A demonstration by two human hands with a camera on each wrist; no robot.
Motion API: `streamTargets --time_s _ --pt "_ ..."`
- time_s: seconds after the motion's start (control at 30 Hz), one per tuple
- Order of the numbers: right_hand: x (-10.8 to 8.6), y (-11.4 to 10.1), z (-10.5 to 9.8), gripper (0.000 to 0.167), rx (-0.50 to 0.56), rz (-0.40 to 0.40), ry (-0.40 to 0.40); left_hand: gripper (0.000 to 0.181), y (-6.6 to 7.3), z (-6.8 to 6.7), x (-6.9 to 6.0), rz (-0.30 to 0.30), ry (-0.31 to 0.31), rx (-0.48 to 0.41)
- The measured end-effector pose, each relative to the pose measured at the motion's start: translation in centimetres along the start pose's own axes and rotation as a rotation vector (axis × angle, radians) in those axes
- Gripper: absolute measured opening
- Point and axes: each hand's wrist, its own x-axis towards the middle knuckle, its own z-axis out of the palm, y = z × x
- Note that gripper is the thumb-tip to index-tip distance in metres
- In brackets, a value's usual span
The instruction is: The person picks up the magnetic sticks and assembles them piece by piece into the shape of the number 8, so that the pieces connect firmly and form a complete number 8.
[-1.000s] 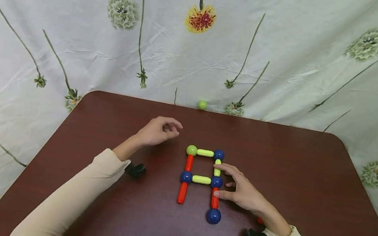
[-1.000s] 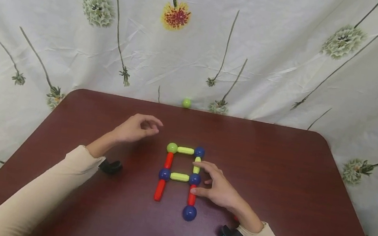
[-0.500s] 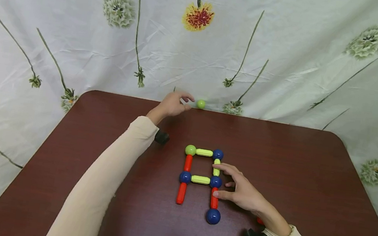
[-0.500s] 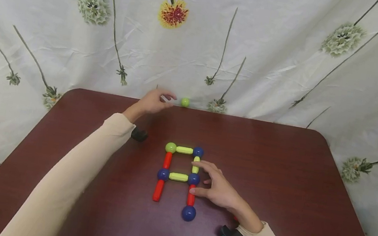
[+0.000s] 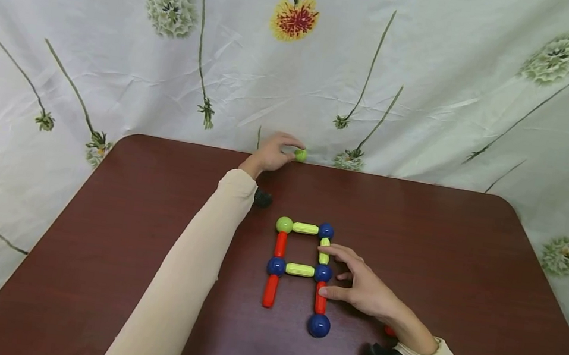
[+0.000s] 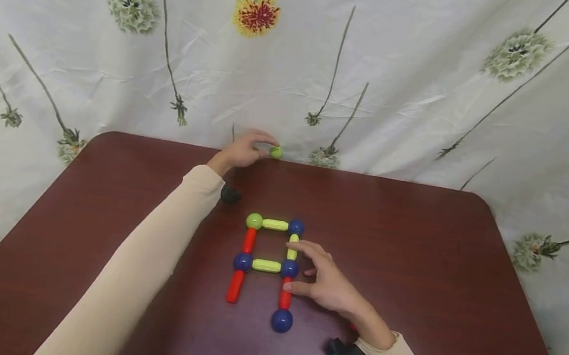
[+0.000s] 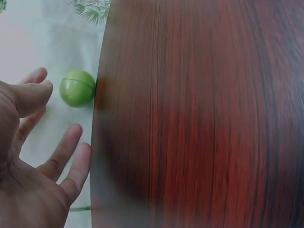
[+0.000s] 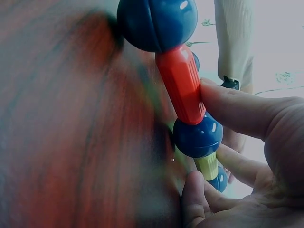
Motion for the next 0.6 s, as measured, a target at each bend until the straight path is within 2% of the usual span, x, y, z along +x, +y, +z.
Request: streamTargets --time_s 0.1,0.3,0.6 --pt "-0.2 0.2 -0.2 0.073 -0.005 -0.006 -0.001 0.034 0.3 0.7 0.3 0.005 -0.020 0.002" --pt "-0.2 0.2 -0.2 0.073 -0.007 -0.004 -0.001 0.036 0.5 1.5 0.2 -0.008 -0.073 0.025" --pt "-0.2 0.1 -0.2 0.073 -0.004 -0.009 -0.006 0.037 0.3 1.7 0.2 -0.021 -0.036 0.047"
